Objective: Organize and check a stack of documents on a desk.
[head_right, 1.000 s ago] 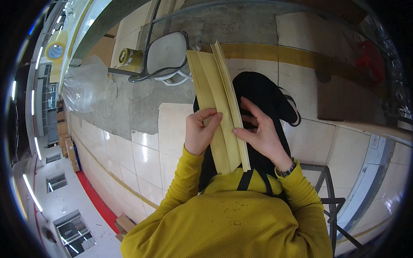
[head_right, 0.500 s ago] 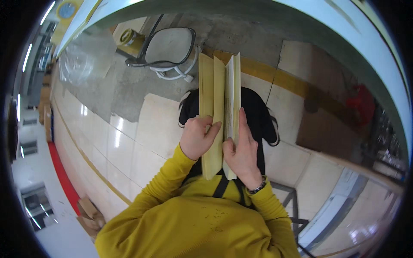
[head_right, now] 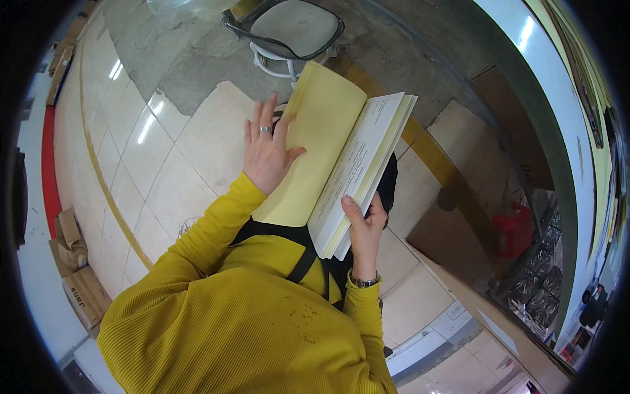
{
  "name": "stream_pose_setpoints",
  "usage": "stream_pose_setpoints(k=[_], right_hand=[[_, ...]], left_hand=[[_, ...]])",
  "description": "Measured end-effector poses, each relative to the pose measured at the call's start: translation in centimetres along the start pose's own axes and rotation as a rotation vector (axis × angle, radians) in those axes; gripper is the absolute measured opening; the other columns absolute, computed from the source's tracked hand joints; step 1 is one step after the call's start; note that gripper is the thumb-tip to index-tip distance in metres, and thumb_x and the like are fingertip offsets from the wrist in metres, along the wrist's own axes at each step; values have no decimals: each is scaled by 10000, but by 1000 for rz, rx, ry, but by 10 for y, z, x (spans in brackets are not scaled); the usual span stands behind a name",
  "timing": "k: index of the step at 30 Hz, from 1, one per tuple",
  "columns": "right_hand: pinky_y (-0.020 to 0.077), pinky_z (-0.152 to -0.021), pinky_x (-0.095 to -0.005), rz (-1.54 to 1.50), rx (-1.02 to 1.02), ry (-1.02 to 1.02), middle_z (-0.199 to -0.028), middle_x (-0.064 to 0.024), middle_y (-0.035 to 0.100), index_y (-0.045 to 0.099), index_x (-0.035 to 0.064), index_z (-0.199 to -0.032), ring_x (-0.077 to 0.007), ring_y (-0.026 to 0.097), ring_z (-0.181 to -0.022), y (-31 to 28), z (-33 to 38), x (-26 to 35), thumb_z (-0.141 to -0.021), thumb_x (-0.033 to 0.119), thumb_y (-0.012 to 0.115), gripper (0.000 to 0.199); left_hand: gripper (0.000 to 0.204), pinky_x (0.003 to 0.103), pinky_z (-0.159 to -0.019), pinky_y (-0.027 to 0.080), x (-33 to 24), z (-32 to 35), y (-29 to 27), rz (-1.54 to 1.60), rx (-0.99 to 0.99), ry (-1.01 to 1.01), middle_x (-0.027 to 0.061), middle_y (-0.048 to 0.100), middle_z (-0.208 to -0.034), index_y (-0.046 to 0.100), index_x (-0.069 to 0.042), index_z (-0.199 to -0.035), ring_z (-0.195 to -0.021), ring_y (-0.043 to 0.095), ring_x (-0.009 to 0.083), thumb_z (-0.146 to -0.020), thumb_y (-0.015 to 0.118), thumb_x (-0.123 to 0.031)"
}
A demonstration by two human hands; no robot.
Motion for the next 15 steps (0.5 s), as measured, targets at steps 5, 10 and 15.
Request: stream_pose_setpoints(k=[5, 10, 15], right_hand=[[429, -830, -247, 65, 9, -38, -1039, -74, 602, 514, -22, -1157, -116, 544, -918, 13, 2, 7, -817, 170, 695, 430], [430, -832, -243, 151, 44, -51, -1056, -65, 589, 488, -10, -1194, -114, 539, -935, 23, 2, 9, -809, 182, 706, 482], [440, -829, -244, 104, 53, -24, -1075, -60, 580, 485, -4, -1198, -112, 531, -952, 25, 7, -1, -790, 159, 725, 501]], left_hand=[[347, 358, -955, 412, -42, 20, 27, 235, 335, 537, 167, 492, -1254, 549, 17, -1091, -1152, 484, 314, -774, 573, -121], [304, 347, -741, 480, -47, 13, 51, 835, 551, 97, 171, 610, -904, 591, 22, -959, -798, 604, 296, -826, 589, -252], [538, 346, -611, 467, -36, 20, 59, 1079, 599, -214, 141, 604, -659, 622, 32, -871, -597, 592, 257, -745, 692, -486]])
Point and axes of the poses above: each hand's wrist, its own z-axis away from the middle knuckle, its own y-axis out of the palm, x = y × z, the point moved 7 cm from there along -z, towards the middle knuckle
